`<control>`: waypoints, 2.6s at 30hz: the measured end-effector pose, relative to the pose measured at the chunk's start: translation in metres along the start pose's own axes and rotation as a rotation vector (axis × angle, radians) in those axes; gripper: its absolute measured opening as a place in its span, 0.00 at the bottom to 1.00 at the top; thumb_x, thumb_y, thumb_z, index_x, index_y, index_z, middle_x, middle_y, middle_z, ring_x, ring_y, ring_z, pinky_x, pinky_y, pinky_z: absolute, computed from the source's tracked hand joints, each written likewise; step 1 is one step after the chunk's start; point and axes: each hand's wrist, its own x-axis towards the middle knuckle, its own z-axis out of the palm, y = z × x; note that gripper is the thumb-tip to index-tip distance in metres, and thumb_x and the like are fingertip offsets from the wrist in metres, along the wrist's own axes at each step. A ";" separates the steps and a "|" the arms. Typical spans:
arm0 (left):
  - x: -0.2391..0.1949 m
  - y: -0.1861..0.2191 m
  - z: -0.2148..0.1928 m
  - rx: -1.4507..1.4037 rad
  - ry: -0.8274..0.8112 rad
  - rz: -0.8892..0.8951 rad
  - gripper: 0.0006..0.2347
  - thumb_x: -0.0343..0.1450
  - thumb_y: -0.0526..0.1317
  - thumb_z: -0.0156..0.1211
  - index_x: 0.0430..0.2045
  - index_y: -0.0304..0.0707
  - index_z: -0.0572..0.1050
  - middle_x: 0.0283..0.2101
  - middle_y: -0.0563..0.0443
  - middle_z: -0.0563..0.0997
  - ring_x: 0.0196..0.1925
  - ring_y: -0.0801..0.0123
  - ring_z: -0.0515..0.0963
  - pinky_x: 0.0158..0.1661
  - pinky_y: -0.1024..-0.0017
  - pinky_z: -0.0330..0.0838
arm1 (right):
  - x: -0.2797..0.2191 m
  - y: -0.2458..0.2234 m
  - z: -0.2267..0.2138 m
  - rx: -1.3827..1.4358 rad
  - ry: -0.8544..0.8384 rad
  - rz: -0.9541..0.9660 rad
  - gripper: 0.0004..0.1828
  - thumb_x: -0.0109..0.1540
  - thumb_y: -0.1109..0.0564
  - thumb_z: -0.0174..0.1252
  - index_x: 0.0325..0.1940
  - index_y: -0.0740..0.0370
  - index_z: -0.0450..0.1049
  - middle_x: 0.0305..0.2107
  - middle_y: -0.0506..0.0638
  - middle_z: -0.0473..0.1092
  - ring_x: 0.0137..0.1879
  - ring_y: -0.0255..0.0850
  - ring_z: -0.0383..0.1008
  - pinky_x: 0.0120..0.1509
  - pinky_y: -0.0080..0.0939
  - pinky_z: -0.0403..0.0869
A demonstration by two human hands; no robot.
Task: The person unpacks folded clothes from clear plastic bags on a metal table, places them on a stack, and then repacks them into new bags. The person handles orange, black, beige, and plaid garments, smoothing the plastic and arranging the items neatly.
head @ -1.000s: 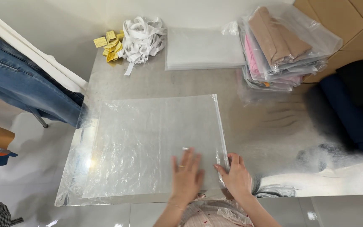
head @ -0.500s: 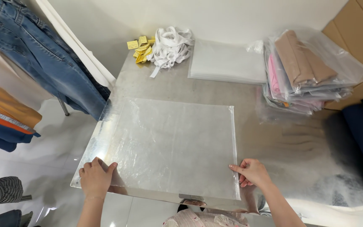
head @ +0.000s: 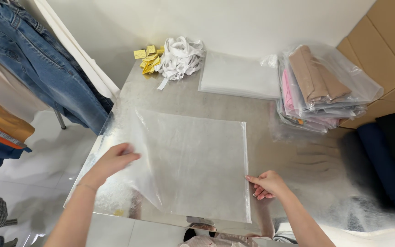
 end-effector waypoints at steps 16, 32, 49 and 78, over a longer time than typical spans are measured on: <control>-0.078 0.068 0.232 0.132 -0.658 0.223 0.08 0.71 0.39 0.55 0.43 0.47 0.70 0.37 0.57 0.76 0.35 0.73 0.74 0.36 0.74 0.69 | -0.081 -0.071 0.039 0.556 -0.065 -0.317 0.24 0.64 0.42 0.58 0.53 0.64 0.76 0.28 0.56 0.73 0.34 0.45 0.76 0.44 0.45 0.79; -0.045 -0.014 0.232 0.280 -0.163 0.491 0.12 0.73 0.43 0.56 0.50 0.56 0.77 0.55 0.63 0.79 0.57 0.72 0.79 0.58 0.69 0.74 | -0.010 -0.023 0.046 0.163 0.298 -0.209 0.15 0.65 0.46 0.59 0.28 0.55 0.73 0.21 0.42 0.69 0.24 0.36 0.76 0.43 0.33 0.70; -0.007 -0.100 0.235 0.807 0.434 1.093 0.25 0.79 0.52 0.41 0.69 0.40 0.62 0.78 0.45 0.58 0.80 0.58 0.55 0.72 0.44 0.47 | 0.013 -0.070 0.123 -0.423 0.483 -1.130 0.34 0.63 0.47 0.59 0.72 0.56 0.65 0.67 0.54 0.66 0.72 0.52 0.64 0.75 0.51 0.62; -0.033 -0.102 0.210 0.606 0.080 0.051 0.14 0.75 0.57 0.61 0.43 0.51 0.72 0.41 0.58 0.80 0.46 0.59 0.80 0.34 0.55 0.77 | -0.033 -0.062 0.147 0.164 0.102 -0.937 0.11 0.67 0.53 0.59 0.51 0.54 0.80 0.25 0.44 0.78 0.31 0.32 0.77 0.42 0.33 0.77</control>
